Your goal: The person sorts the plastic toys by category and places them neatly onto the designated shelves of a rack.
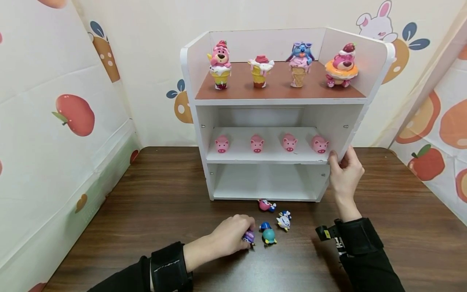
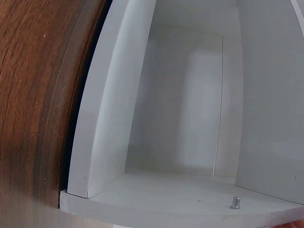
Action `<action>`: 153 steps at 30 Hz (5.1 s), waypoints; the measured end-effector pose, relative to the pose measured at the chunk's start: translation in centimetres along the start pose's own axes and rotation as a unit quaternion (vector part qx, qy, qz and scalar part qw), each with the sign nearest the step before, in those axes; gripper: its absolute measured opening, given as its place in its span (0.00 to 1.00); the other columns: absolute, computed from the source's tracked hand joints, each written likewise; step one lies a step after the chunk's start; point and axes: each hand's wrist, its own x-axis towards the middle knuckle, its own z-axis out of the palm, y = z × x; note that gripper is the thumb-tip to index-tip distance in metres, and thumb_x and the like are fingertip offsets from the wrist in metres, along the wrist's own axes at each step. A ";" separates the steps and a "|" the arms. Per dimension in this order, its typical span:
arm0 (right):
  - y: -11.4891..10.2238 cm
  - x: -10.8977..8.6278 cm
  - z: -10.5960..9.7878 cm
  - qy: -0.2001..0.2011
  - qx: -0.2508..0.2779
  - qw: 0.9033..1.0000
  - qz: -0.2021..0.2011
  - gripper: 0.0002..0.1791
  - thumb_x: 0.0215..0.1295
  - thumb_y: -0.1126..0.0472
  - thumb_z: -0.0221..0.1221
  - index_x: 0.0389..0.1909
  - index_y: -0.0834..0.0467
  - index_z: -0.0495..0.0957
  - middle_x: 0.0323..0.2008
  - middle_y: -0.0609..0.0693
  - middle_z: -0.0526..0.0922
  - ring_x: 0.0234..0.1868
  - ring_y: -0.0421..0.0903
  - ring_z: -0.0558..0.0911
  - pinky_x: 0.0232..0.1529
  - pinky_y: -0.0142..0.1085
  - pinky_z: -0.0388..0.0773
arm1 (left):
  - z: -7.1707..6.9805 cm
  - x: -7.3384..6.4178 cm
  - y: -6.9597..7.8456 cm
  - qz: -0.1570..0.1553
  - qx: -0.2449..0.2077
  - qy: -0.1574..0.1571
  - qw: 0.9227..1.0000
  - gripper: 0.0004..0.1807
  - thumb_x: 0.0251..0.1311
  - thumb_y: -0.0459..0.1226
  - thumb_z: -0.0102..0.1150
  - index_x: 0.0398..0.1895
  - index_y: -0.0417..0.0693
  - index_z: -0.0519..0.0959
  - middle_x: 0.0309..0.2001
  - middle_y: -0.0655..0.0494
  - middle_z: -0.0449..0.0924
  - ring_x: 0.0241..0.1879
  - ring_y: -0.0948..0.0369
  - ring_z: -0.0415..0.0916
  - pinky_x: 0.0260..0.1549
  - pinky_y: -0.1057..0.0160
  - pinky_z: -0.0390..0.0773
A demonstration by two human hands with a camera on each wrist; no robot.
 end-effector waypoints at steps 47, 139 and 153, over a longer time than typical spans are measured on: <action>0.0 -0.1 0.0 -0.003 0.001 1.000 0.009 0.18 0.56 0.68 0.53 0.49 0.60 0.76 0.41 0.58 0.80 0.35 0.30 0.77 0.30 0.18 0.71 | -1.2 0.6 -3.0 -0.045 0.053 0.106 0.992 0.08 0.37 0.27 0.63 0.24 0.40 0.77 0.25 0.56 0.70 0.25 0.61 0.71 0.24 0.66 0.73; 0.0 0.0 0.0 0.001 -0.007 1.000 0.001 0.17 0.56 0.68 0.53 0.48 0.61 0.76 0.40 0.58 0.80 0.35 0.30 0.77 0.31 0.18 0.71 | 0.1 2.4 2.0 0.115 0.108 0.085 0.984 0.15 0.52 0.41 0.59 0.41 0.43 0.77 0.41 0.56 0.72 0.44 0.62 0.68 0.46 0.71 0.67; -0.1 -0.1 -0.1 -0.003 -0.005 1.000 0.001 0.17 0.56 0.67 0.53 0.48 0.61 0.76 0.40 0.58 0.80 0.34 0.29 0.76 0.30 0.18 0.70 | 2.1 2.3 2.1 0.163 0.203 0.051 0.964 0.15 0.43 0.43 0.65 0.35 0.47 0.77 0.33 0.60 0.70 0.34 0.65 0.66 0.31 0.74 0.70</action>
